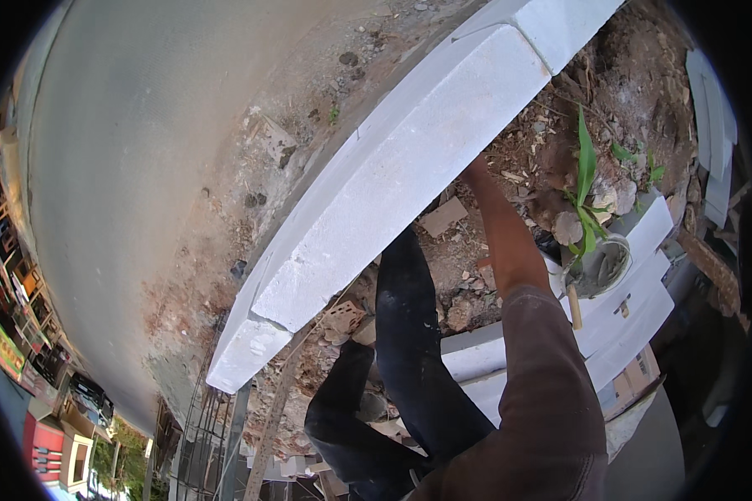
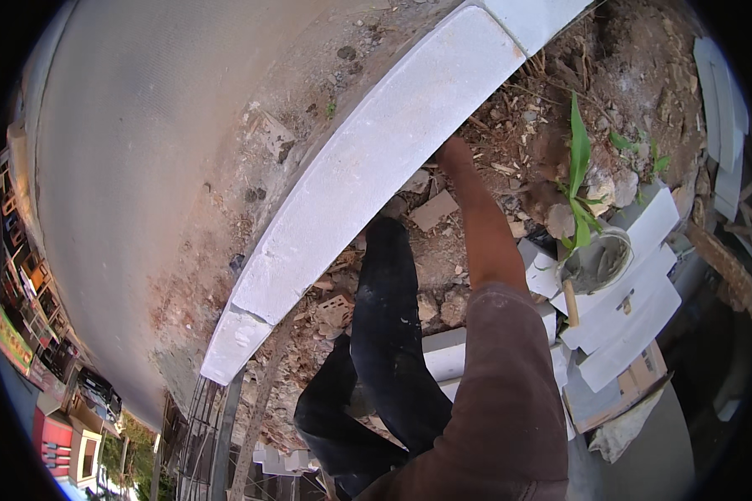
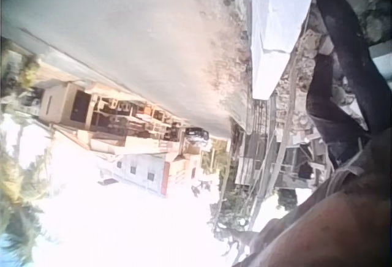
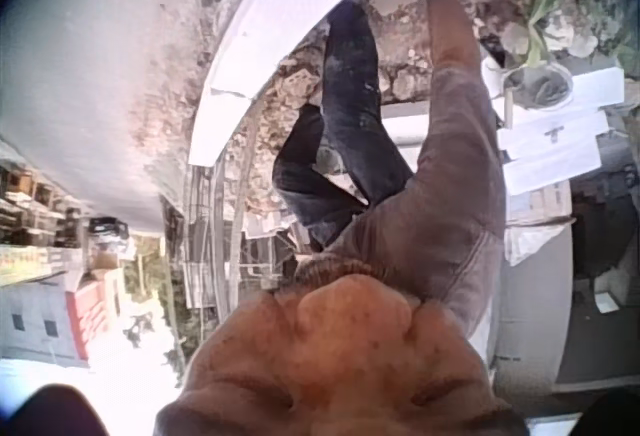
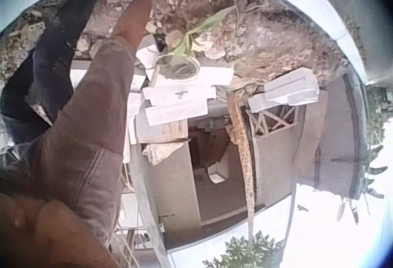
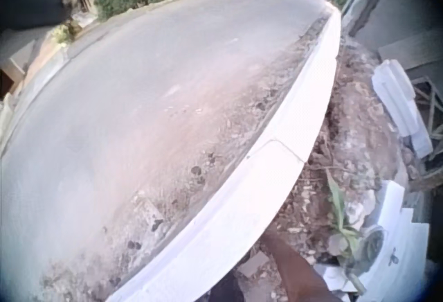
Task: The person is installing white concrete curb stones along a roadside. They use a string line to ensure alignment, repeatedly adjusting the string and placing small wooden blocks to maintain the line's position. The person moves along the curb, checking the alignment of the stones against the string.
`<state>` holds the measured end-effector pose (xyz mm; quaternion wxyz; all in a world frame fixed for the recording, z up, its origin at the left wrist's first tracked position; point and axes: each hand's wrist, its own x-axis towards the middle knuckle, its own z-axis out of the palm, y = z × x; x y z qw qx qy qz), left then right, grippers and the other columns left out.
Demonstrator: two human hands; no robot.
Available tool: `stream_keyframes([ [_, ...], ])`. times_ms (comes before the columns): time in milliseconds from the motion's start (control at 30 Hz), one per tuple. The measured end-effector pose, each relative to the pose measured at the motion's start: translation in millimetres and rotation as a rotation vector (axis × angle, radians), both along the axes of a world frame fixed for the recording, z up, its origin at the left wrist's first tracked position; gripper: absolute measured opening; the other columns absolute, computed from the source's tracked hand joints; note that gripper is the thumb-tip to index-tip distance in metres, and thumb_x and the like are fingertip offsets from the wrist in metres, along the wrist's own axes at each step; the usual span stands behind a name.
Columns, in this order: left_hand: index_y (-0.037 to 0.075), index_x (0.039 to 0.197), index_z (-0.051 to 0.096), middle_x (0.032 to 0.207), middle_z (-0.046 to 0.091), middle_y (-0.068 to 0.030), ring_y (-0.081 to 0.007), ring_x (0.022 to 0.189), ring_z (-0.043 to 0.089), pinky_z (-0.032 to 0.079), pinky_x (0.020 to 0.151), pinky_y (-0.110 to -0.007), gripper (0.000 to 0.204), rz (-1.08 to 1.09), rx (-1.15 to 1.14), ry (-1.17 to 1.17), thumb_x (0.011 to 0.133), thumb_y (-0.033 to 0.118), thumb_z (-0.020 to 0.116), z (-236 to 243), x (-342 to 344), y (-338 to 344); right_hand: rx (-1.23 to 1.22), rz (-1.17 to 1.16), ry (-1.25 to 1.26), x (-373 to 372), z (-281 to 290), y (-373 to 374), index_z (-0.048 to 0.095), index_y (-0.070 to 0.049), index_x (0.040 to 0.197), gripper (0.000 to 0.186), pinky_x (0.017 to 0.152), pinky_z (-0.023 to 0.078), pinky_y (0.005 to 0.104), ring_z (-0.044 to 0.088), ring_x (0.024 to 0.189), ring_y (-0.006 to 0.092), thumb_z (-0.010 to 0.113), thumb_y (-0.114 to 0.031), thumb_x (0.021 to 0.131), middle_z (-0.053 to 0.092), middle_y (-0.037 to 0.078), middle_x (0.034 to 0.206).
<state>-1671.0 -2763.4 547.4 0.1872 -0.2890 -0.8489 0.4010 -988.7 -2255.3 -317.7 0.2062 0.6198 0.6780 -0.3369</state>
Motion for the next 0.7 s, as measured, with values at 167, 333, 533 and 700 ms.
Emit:
stream_keyframes([
  [167, 0.006, 0.069, 0.069, 0.063, 0.060, -0.0104, -0.0232, 0.058, 0.055, 0.051, 0.055, -0.040, 0.054, -0.002, -0.025, -0.021, 0.093, 0.054, 0.061, 43.4, 1.3, 10.7, 0.004, -0.144, 0.055, 17.4, 169.4, -75.6, 0.060, 0.001, 0.118, 0.034, 0.084, 0.053, 0.0521, 0.066, 0.099, 0.0438, 0.053, -0.021, 0.094, 0.067, 0.031, 0.103],
  [333, 0.006, 0.070, 0.069, 0.063, 0.060, -0.0104, -0.0234, 0.058, 0.056, 0.051, 0.055, -0.040, 0.054, 0.003, 0.020, -0.004, 0.093, 0.054, 0.060, 55.1, 8.3, -27.9, 0.068, -0.194, -0.089, 53.4, 231.3, -126.1, 0.064, 0.000, 0.096, 0.024, 0.082, 0.053, 0.0527, 0.066, 0.090, 0.0443, 0.058, -0.021, 0.088, 0.068, 0.027, 0.086],
  [533, 0.007, 0.070, 0.069, 0.064, 0.061, -0.0104, -0.0237, 0.059, 0.057, 0.051, 0.055, -0.040, 0.054, 0.023, 0.070, 0.154, 0.094, 0.055, 0.059, 55.3, -1.7, -73.6, 0.081, -0.229, -0.090, 35.4, 353.0, -155.9, 0.069, 0.000, 0.090, 0.025, 0.084, 0.054, 0.0514, 0.066, 0.094, 0.0442, 0.052, -0.018, 0.087, 0.069, 0.025, 0.096],
  [700, 0.008, 0.070, 0.069, 0.064, 0.061, -0.0104, -0.0239, 0.059, 0.057, 0.051, 0.055, -0.040, 0.055, 0.143, 0.077, 0.268, 0.094, 0.056, 0.058, 70.5, 10.2, -129.9, -0.037, 0.041, -0.095, 33.3, 474.3, -133.1, 0.071, -0.001, 0.098, 0.027, 0.085, 0.053, 0.0529, 0.067, 0.097, 0.0425, 0.053, -0.019, 0.087, 0.069, 0.025, 0.097],
])
